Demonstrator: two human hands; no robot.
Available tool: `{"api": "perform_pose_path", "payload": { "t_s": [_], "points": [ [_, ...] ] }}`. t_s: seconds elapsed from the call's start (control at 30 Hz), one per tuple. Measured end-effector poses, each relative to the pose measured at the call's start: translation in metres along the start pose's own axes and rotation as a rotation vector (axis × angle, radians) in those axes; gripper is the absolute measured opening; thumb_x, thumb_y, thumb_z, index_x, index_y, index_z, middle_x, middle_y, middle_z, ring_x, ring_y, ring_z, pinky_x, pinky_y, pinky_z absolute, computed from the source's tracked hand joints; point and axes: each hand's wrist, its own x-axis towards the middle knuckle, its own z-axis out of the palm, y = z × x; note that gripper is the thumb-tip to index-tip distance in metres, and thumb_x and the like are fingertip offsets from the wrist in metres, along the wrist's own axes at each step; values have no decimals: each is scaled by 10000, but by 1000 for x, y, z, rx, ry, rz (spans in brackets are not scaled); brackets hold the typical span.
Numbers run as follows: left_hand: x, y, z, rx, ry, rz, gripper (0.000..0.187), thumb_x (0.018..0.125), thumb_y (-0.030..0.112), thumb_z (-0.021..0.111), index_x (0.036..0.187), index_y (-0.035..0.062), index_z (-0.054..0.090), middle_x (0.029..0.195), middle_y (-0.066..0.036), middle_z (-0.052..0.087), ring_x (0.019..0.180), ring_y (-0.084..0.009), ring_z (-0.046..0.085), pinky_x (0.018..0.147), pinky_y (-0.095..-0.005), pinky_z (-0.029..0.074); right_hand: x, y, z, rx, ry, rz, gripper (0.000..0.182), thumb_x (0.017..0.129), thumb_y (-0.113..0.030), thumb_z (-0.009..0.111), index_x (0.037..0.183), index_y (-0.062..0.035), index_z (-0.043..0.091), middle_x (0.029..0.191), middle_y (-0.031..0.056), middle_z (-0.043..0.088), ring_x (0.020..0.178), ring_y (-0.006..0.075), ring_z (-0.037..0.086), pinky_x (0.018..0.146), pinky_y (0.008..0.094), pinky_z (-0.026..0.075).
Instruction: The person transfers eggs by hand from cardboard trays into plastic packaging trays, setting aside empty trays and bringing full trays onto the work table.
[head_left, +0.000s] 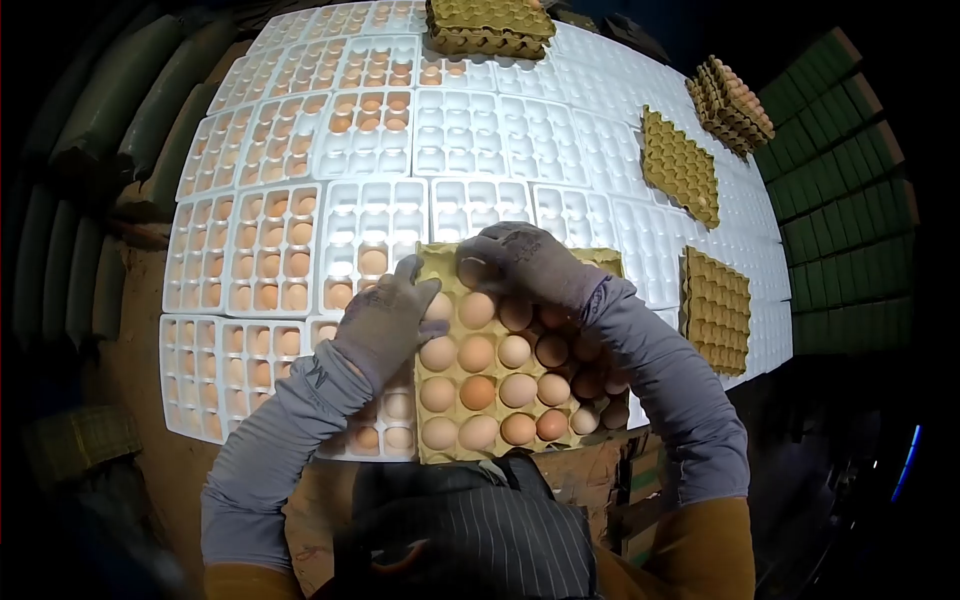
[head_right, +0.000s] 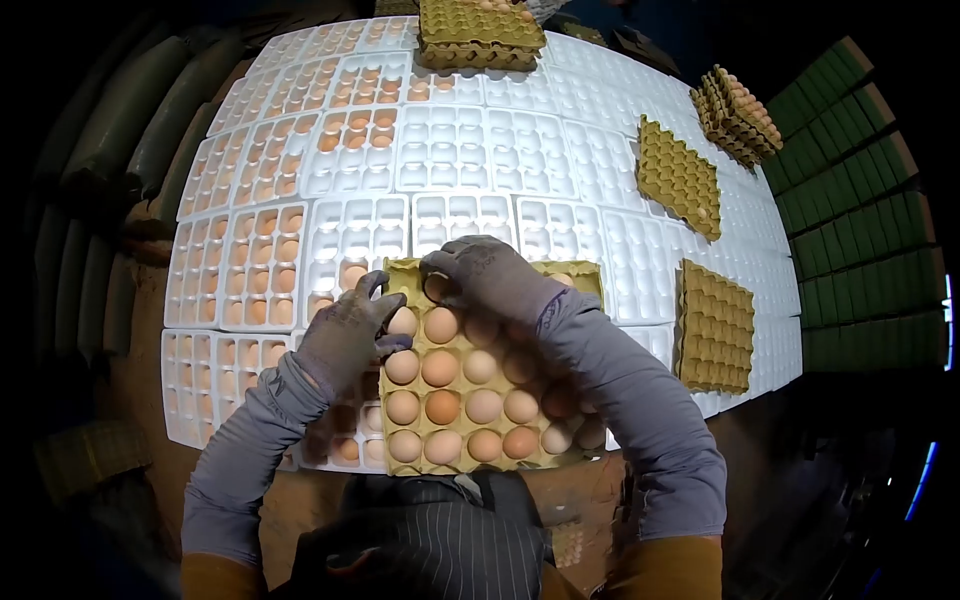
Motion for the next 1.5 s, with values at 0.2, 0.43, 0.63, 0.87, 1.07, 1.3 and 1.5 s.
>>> {"api": "perform_pose_path", "payload": {
  "t_s": [0.2, 0.43, 0.63, 0.87, 1.07, 1.3, 1.5],
  "points": [
    [-5, -5, -22, -572, 22, -189, 482, 877, 277, 745, 1273, 38, 612, 1171, -117, 651, 994, -212, 664, 868, -348, 544, -4, -2, -24, 564, -81, 420, 469, 879, -232, 665, 1315, -74, 600, 1204, 129, 685, 1074, 216, 662, 934, 359, 532],
    [-34, 34, -33, -166, -88, -56, 320, 917, 230, 638, 1186, 58, 623, 1373, -182, 496, 1092, -329, 632, 866, -438, 560, 4, -36, -38, 93, -269, 297, 264, 921, -265, 660, 1089, -64, 694, 1046, 101, 688, 899, 261, 683, 833, 382, 554],
    [-34, 58, -9, 301, -117, -147, 480, 772, 267, 790, 1199, 108, 638, 1383, -164, 499, 1022, -338, 600, 843, -449, 534, 15, -56, -25, -215, -569, 272, 346, 849, -297, 659, 1091, -56, 717, 1100, 180, 695, 959, 345, 700, 824, 431, 555],
    [-109, 25, -19, -1193, 284, -786, 488, 843, 156, 773, 1283, -5, 638, 1258, -116, 635, 1113, -202, 623, 958, -333, 499, -33, -36, -35, 985, -148, 169, 383, 841, -224, 742, 1175, -64, 643, 1225, 81, 582, 1009, 166, 622, 835, 350, 538],
    [-153, -5, 19, -642, 553, -675, 498, 841, 180, 784, 1289, 20, 635, 1290, -126, 604, 1001, -217, 674, 863, -355, 547, -41, -84, 23, -530, -137, -55, 275, 864, -223, 653, 986, 23, 632, 1234, 181, 541, 953, 356, 640, 701, 449, 583],
    [-49, -91, 19, 59, 422, -476, 517, 789, 278, 820, 1263, 137, 670, 1422, -172, 494, 1177, -357, 589, 953, -432, 530, -10, -76, -38, -16, -85, 177, 418, 799, -368, 786, 1134, -134, 701, 1326, 147, 533, 1091, 339, 632, 894, 432, 551],
    [14, -160, 40, 310, 211, -398, 356, 855, 297, 743, 1175, 178, 643, 1363, -113, 510, 1016, -305, 629, 832, -397, 572, 99, -13, -1, -156, -53, 132, 386, 840, -426, 752, 1101, -146, 710, 1265, 119, 588, 1016, 329, 666, 847, 446, 548]
  ]
}}
